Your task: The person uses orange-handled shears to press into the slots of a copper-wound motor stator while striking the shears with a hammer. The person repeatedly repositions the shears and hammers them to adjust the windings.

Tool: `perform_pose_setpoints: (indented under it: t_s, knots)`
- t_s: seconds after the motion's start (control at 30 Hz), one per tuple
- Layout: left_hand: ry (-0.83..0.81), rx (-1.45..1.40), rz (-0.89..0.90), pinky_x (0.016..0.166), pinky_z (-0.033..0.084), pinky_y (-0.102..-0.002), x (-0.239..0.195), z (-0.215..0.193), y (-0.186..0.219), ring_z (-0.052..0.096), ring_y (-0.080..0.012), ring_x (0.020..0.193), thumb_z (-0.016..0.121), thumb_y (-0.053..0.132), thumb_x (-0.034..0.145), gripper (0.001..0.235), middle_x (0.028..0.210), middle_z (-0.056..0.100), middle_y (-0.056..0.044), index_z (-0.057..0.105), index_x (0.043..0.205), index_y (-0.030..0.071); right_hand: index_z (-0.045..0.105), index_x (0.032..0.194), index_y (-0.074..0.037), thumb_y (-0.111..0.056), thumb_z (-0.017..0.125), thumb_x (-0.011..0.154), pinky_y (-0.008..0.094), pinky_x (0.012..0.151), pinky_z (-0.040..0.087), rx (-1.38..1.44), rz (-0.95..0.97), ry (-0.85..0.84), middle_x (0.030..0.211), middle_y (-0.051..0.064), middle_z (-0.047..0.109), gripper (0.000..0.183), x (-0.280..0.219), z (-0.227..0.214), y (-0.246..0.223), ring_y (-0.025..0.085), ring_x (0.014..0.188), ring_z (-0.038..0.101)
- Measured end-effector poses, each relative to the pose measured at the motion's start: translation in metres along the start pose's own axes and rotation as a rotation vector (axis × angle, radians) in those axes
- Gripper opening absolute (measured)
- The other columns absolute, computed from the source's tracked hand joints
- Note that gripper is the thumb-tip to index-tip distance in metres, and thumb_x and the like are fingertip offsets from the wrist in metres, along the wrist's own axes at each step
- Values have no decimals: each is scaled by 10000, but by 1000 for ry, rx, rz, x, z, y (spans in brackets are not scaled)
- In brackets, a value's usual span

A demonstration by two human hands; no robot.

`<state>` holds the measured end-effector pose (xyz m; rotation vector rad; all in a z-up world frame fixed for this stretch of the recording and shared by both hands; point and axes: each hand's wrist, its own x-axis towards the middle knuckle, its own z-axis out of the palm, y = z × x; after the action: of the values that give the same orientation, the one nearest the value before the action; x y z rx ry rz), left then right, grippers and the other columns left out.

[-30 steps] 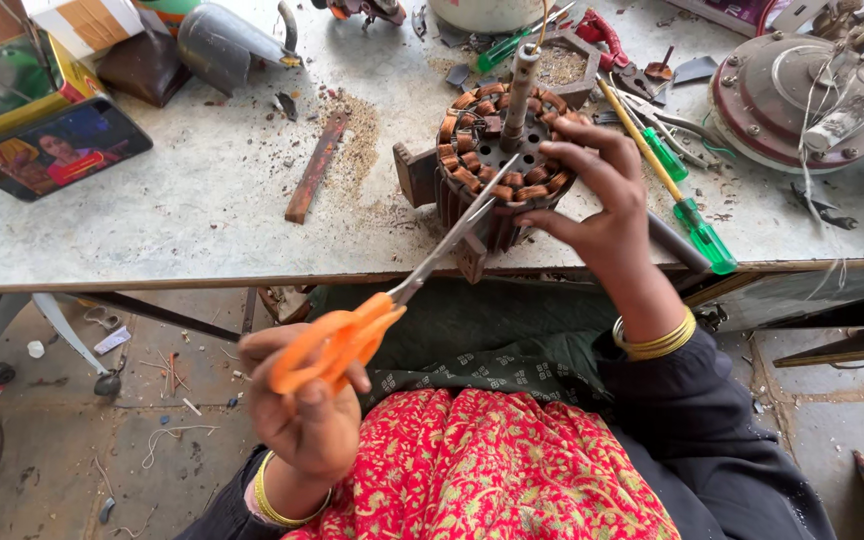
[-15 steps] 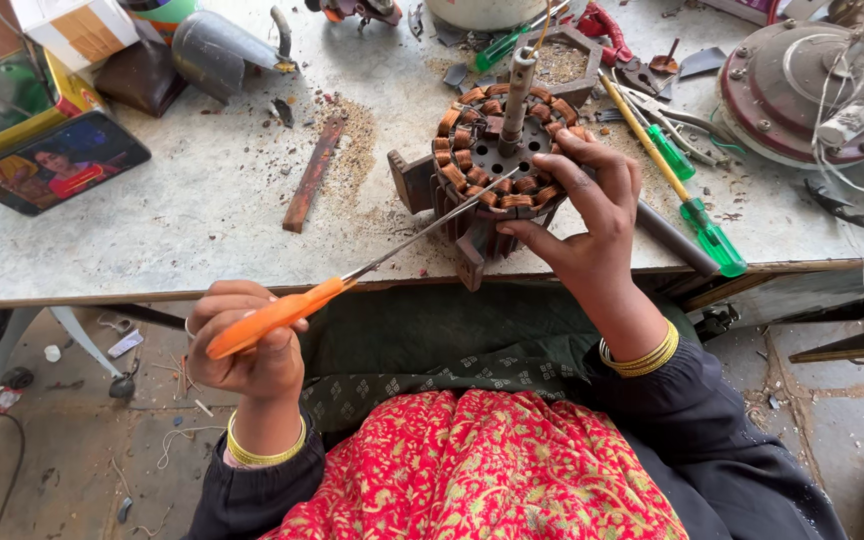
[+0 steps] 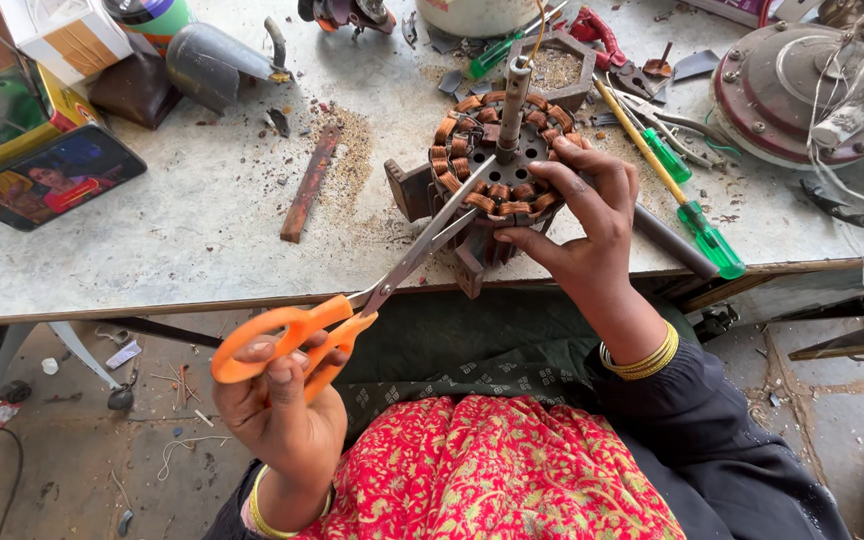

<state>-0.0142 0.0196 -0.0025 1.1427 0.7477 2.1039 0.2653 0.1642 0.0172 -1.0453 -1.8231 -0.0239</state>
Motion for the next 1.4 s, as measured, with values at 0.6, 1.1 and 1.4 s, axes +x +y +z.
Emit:
perform_pose_setpoints:
  t_s: [0.6,1.1,1.4]
  knots:
    - [-89,-2,70,840,645,-465,9,-13,-10,723,-253,960,610,134,1133,198,914,646,-96,599,1305,38,716,1289,-99,-401,975,721,450,1147,385,-43,14,14,1400,114,596,694,-2,1,-5,313,1347,494]
    - [211,-291,-529,1102,472,-448,-12,12,26,548,-277,1297,538,171,1091,383,1098,560,-32,454,1464,143,708,1299,-107,-414,979,729,460,1143,396,-82,-21,-28,1422,115,589,702,-1,-3,-1,318,1331,492]
    - [-50,-13,-101,1007,594,-390,-32,11,1,652,-287,1221,672,178,1081,593,1016,615,-65,363,1584,121,717,1303,-115,-404,983,744,459,1148,420,-55,-16,-26,1405,114,585,683,-1,-4,-2,319,1342,477]
